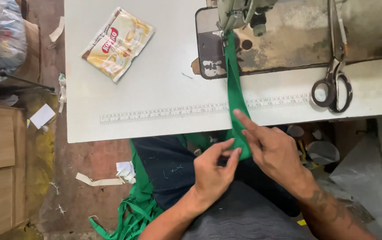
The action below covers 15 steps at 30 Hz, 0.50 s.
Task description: Sewing green fabric strips using an industrial sewing machine in a factory setting.
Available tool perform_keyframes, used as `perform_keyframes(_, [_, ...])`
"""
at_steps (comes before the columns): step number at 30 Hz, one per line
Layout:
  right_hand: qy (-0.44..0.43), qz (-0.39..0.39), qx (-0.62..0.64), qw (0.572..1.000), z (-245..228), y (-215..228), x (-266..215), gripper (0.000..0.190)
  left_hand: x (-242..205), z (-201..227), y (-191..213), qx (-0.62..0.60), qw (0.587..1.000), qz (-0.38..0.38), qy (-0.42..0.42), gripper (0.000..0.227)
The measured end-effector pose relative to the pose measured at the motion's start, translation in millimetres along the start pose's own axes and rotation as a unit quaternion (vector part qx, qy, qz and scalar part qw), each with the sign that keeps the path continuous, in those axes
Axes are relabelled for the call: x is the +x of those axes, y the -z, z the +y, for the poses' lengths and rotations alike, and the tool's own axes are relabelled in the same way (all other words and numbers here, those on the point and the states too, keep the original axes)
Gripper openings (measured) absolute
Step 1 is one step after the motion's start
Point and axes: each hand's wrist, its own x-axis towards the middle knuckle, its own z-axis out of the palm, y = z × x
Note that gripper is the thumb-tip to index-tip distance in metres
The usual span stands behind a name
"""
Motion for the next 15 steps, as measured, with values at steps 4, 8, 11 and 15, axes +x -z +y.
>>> perform_keyframes(4, [0.015,-0.077,-0.174,0.982,12,-10,-2,0.069,-7,-10,-5,0.084,0.987,-0.032,-0.133,0.023])
perform_keyframes(8, [-0.002,-0.093,-0.185,0.978,19,-14,-4,0.07,-1,-5,-2,0.149,0.969,-0.068,-0.185,0.021])
perform_keyframes(11, [-0.005,-0.096,-0.164,0.982,24,-20,-7,0.07,11,-8,7,0.165,0.958,-0.129,-0.195,0.015])
perform_keyframes(15, [-0.024,-0.1,-0.13,0.986,21,-17,-4,0.073,74,6,42,0.209,0.94,-0.191,-0.192,0.018])
